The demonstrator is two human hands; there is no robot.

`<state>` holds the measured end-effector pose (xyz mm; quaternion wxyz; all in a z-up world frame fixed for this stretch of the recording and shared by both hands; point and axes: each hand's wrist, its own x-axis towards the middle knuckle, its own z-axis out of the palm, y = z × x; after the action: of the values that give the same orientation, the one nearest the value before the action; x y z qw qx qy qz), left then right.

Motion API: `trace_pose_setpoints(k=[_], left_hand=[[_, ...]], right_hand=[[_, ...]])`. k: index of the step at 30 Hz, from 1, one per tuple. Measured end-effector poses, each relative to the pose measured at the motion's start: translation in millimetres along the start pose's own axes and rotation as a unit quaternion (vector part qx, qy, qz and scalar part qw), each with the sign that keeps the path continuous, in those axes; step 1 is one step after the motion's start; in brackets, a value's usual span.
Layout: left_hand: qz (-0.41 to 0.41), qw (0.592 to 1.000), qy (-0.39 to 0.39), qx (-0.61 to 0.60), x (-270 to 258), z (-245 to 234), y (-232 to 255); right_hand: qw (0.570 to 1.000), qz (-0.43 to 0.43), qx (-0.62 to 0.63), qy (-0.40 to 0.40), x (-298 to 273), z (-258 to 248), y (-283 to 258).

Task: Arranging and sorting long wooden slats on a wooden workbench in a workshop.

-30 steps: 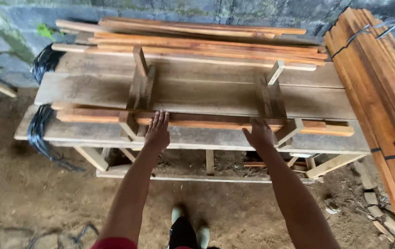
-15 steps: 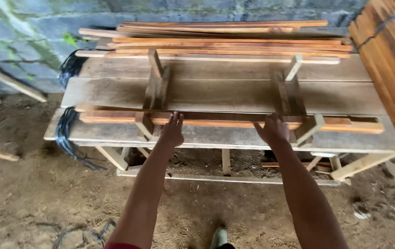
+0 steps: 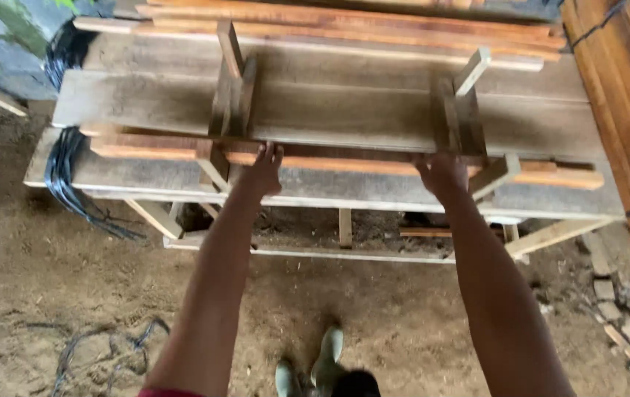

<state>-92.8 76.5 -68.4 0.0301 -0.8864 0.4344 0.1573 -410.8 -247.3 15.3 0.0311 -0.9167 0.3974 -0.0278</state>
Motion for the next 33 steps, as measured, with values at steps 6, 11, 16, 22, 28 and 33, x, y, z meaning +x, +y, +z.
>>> trace_pose_setpoints(k=[6,11,16,22,28,33], left_hand=[[-0.001,1.0,-0.031,-0.006,5,-7,0],[0.007,0.999,-0.053,-0.007,4,-20,-5],[0.004,0.997,-0.07,-0.027,1,-37,2],[-0.016,0.998,-0.05,0.02,9,-1,-3],[-0.004,0.998,-0.06,-0.016,8,-11,-5],[-0.01,0.994,-0.103,-0.037,-6,-34,4]], right_hand=[[0.996,0.053,0.043,-0.053,-17,-16,-17],[0.997,0.019,0.064,-0.041,-15,-13,-11],[0.994,-0.003,0.067,-0.091,-11,-52,-24],[0.994,0.057,-0.003,-0.094,21,-39,-24],[0.991,0.062,-0.053,-0.104,55,-1,-13],[0.99,0.04,-0.023,-0.135,57,-2,-7]])
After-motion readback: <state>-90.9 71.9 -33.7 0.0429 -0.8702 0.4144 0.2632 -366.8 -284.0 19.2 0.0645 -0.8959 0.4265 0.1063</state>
